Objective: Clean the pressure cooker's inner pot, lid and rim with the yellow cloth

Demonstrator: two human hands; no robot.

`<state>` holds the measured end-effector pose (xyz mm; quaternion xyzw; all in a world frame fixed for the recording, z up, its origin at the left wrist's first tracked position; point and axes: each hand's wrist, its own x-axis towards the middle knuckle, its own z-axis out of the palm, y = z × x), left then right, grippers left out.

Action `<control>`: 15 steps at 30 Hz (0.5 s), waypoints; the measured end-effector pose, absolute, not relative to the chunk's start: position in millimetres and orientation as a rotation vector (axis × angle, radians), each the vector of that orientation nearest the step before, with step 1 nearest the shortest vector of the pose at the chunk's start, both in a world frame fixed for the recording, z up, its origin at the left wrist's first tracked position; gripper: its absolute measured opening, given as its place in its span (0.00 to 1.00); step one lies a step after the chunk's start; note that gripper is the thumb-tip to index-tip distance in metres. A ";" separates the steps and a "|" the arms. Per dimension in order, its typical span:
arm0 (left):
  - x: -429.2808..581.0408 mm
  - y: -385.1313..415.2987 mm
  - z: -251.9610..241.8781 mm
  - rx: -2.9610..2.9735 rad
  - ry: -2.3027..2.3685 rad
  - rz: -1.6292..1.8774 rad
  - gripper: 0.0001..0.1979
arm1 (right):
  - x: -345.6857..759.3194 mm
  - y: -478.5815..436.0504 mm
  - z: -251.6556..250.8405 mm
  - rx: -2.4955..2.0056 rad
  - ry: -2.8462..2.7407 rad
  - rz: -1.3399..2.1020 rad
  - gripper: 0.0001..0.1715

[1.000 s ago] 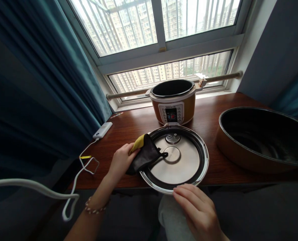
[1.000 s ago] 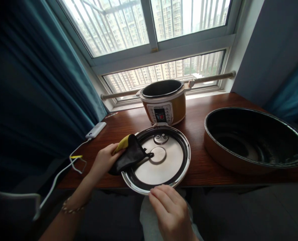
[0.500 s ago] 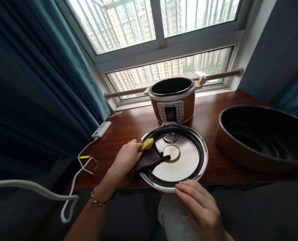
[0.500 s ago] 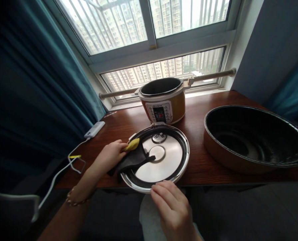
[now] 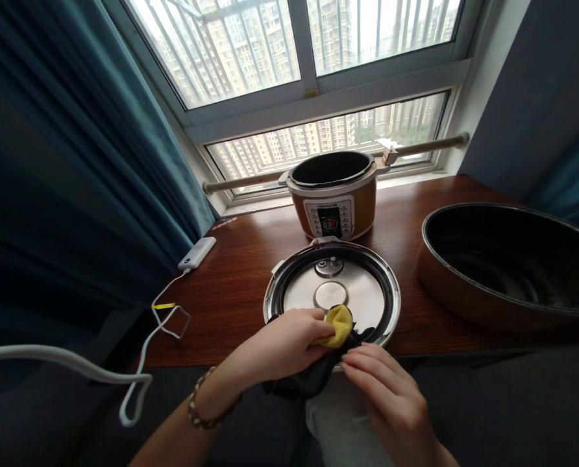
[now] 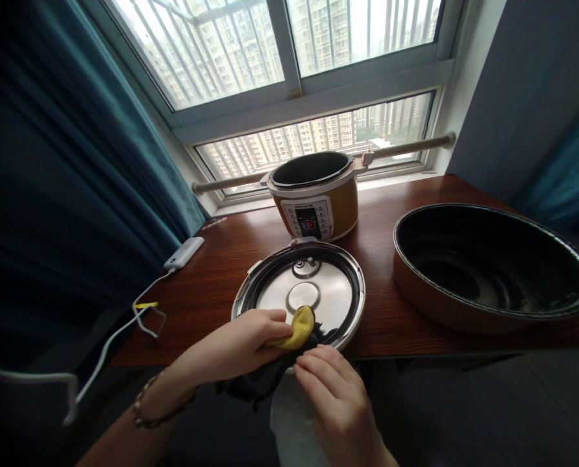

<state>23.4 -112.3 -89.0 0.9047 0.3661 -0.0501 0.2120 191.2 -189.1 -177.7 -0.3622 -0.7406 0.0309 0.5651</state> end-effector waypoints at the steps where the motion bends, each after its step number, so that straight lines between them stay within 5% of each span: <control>1: 25.8 -112.6 -87.4 2.504 1.008 -0.110 0.07 | 191.7 -189.1 -178.3 -0.854 -1.735 0.083 0.14; 9: 8.3 -76.7 -107.3 2.466 1.345 -0.511 0.06 | 183.3 -193.6 -178.4 -0.817 -1.794 0.042 0.14; 15: 2.3 -26.6 -116.9 2.485 1.760 -0.436 0.07 | 183.5 -197.6 -183.2 -0.846 -1.787 0.041 0.13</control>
